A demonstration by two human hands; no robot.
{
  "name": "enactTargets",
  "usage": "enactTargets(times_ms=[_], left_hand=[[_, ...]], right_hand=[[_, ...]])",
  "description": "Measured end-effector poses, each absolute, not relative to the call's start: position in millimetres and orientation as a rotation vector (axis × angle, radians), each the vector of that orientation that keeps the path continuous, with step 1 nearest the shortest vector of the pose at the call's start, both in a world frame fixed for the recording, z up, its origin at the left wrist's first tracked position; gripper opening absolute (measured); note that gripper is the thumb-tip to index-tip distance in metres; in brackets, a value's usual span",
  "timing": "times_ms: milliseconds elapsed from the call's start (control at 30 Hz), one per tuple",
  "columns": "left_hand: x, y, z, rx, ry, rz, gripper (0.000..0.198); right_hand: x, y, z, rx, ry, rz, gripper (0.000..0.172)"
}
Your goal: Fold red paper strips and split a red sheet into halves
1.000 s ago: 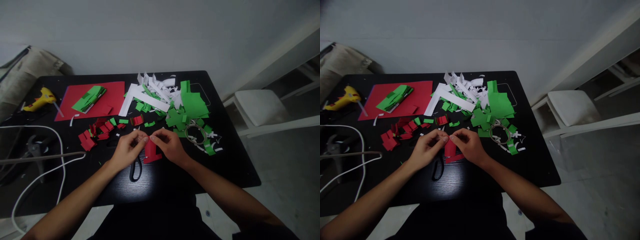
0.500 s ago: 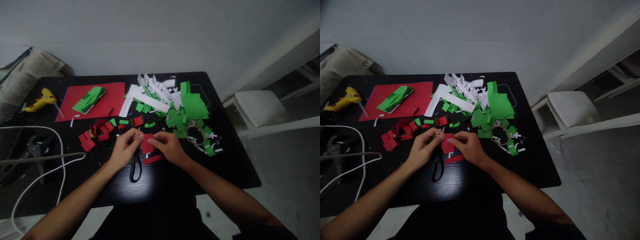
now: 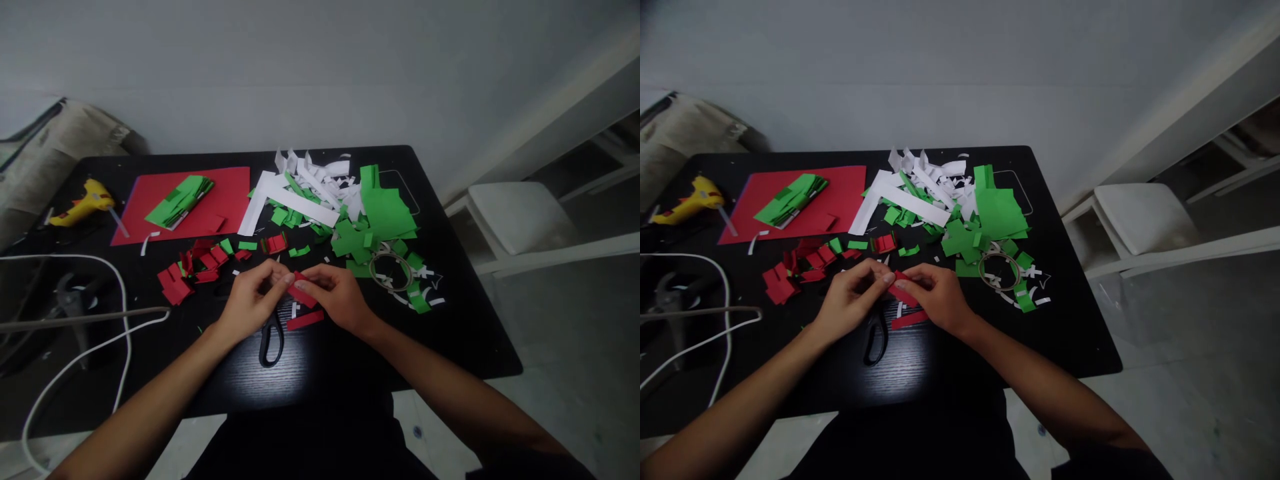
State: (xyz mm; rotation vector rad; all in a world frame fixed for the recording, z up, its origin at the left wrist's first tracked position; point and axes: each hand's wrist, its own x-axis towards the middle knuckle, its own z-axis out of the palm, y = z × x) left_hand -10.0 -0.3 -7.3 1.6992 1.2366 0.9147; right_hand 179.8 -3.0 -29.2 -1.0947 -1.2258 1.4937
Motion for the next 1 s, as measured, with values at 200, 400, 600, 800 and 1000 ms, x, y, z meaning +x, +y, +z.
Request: enactTargets(times_ms=[200,400,600,800,1000], left_hand=[[-13.7,-2.0,-14.0,1.538,1.267,0.967,0.025],[-14.9,-0.8,-14.6,1.543,1.265,0.938,0.027],[-14.2,-0.2,-12.5,1.629,1.258,0.919,0.024],[-15.1,0.0,-11.6,1.532,1.269,0.998,0.026],[-14.2,0.0,-14.8,1.436,1.239,0.980,0.025]], right_hand=[[181.3,-1.3,-26.2,-1.103,-1.138,1.657,0.031],[180.8,-2.8,-25.7,-1.104,-1.090,1.679,0.033],[180.0,-4.1,-23.5,-1.094,-1.086,1.699,0.034],[178.0,-0.4,-21.2,-1.118,-0.953,1.672,0.042],[178.2,1.8,-20.3,-1.131,-0.896,1.634,0.042]])
